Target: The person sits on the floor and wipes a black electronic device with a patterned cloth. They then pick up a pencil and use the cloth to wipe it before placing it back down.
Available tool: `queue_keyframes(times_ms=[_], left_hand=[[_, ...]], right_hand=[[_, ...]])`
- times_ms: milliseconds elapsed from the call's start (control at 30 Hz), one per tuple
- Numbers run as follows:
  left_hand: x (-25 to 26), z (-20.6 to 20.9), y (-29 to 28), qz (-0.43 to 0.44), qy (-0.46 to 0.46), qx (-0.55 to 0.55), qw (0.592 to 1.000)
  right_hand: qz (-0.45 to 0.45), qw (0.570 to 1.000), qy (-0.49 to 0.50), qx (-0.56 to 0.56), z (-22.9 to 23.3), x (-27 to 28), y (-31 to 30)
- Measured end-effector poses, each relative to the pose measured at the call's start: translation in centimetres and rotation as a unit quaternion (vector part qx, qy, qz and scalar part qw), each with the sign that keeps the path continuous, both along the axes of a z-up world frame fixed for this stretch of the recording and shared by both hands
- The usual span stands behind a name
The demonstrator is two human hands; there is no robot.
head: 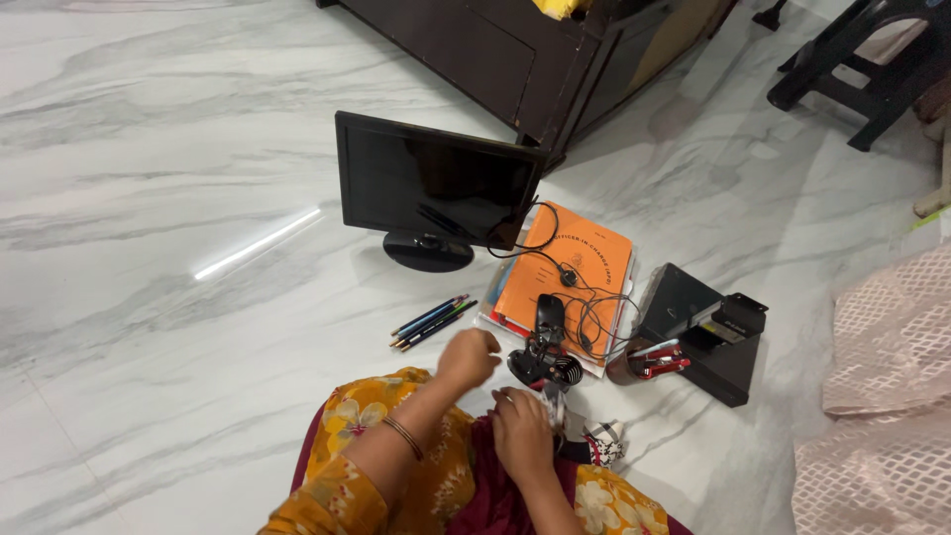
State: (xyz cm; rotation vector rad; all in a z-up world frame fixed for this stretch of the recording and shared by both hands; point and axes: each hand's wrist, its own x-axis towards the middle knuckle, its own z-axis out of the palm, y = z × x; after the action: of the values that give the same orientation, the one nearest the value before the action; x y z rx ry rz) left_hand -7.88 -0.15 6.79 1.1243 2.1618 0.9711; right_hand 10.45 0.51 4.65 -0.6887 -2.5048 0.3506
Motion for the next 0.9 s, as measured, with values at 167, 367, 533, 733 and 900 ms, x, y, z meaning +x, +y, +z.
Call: queue_keyframes(times_ms=[167, 367, 533, 733, 900], left_hand=[[-6.6, -2.3, 1.1, 0.027, 0.059, -0.082, 0.994], [-11.8, -7.7, 1.8, 0.106, 0.02, -0.203, 0.973], [-12.5, -12.1, 3.0, 0.103, 0.039, -0.209, 0.972], [-12.8, -14.0, 4.0, 0.098, 0.046, -0.257, 0.96], [-13.1, -14.4, 4.1, 0.077, 0.051, -0.273, 0.957]], right_hand=[[0.014, 0.988, 0.057, -0.143, -3.0, -3.8, 0.3], [0.007, 0.95, 0.08, -0.301, -10.1, -9.8, 1.1], [-0.012, 0.934, 0.071, -0.349, -13.5, -13.7, 1.5], [-0.081, 0.876, 0.029, -0.475, -14.9, -16.8, 1.9], [-0.084, 0.862, 0.074, -0.494, -16.8, -18.0, 2.9]])
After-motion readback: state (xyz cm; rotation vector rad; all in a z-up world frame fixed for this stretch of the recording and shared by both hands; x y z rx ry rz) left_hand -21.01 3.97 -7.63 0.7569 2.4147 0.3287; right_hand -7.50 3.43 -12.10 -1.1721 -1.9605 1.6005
